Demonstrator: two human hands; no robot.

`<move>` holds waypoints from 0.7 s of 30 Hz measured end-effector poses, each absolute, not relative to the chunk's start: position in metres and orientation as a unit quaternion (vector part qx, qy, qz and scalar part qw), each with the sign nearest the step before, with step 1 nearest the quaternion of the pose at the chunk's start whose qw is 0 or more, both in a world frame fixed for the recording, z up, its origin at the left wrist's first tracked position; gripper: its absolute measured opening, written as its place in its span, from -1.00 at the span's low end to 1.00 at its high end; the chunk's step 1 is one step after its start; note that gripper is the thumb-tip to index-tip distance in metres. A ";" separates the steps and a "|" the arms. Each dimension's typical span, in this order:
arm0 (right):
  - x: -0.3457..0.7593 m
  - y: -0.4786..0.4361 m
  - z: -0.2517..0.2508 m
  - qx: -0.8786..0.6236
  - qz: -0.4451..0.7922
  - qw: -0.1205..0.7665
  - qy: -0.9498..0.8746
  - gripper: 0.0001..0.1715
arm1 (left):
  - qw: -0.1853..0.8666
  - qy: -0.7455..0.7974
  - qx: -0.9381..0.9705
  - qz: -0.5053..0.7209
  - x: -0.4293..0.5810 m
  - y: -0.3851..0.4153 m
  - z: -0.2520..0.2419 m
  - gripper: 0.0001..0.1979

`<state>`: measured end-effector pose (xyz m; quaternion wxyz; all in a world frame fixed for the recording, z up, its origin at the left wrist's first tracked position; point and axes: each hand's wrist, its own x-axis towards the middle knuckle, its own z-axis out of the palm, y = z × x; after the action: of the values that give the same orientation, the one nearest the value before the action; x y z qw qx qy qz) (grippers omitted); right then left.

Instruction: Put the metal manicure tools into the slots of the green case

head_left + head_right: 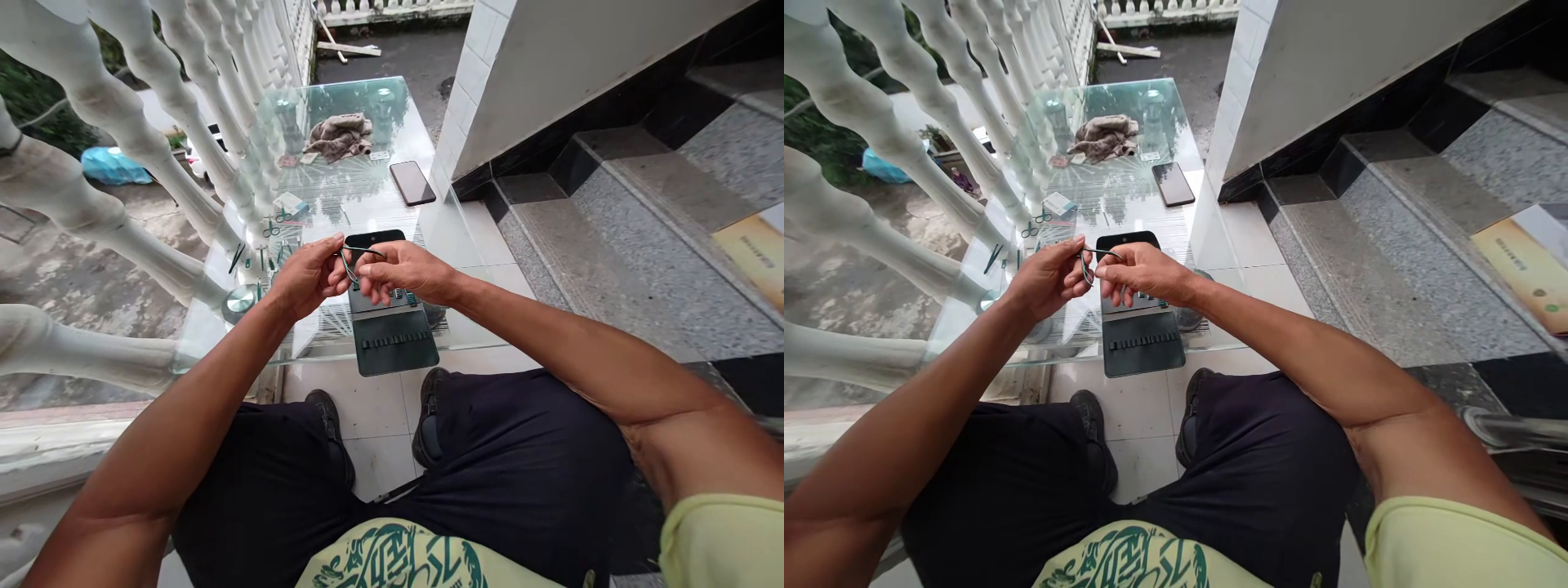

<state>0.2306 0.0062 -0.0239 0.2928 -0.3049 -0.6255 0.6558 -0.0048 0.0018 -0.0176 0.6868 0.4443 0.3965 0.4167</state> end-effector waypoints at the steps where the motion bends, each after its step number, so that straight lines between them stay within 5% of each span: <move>1: 0.233 0.006 -0.023 -0.318 0.630 0.307 -0.639 -0.68 | 0.684 0.405 0.438 0.420 -0.005 0.001 -0.017 -0.50; 5: 0.236 0.002 -0.024 -0.377 0.513 0.357 -0.683 -0.79 | 0.680 0.433 0.413 0.424 -0.006 0.000 -0.016 -0.59; 13: 0.230 -0.001 -0.033 -0.389 0.333 0.376 -0.772 -0.67 | 0.675 0.413 0.459 0.404 -0.012 0.001 -0.021 -0.53; 18: 0.229 -0.003 -0.027 -0.420 0.328 0.398 -0.746 -0.62 | 0.708 0.346 0.454 0.416 -0.013 0.000 -0.020 -0.55; 21: 0.225 -0.006 -0.025 -0.418 0.377 0.420 -0.711 -0.58 | 0.730 0.304 0.445 0.422 -0.009 -0.004 -0.020 -0.38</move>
<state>0.2255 -0.0063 -0.0248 0.4204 -0.4183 -0.7115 0.3769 -0.0087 -0.0044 -0.0200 0.7296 0.4445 0.3039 0.4216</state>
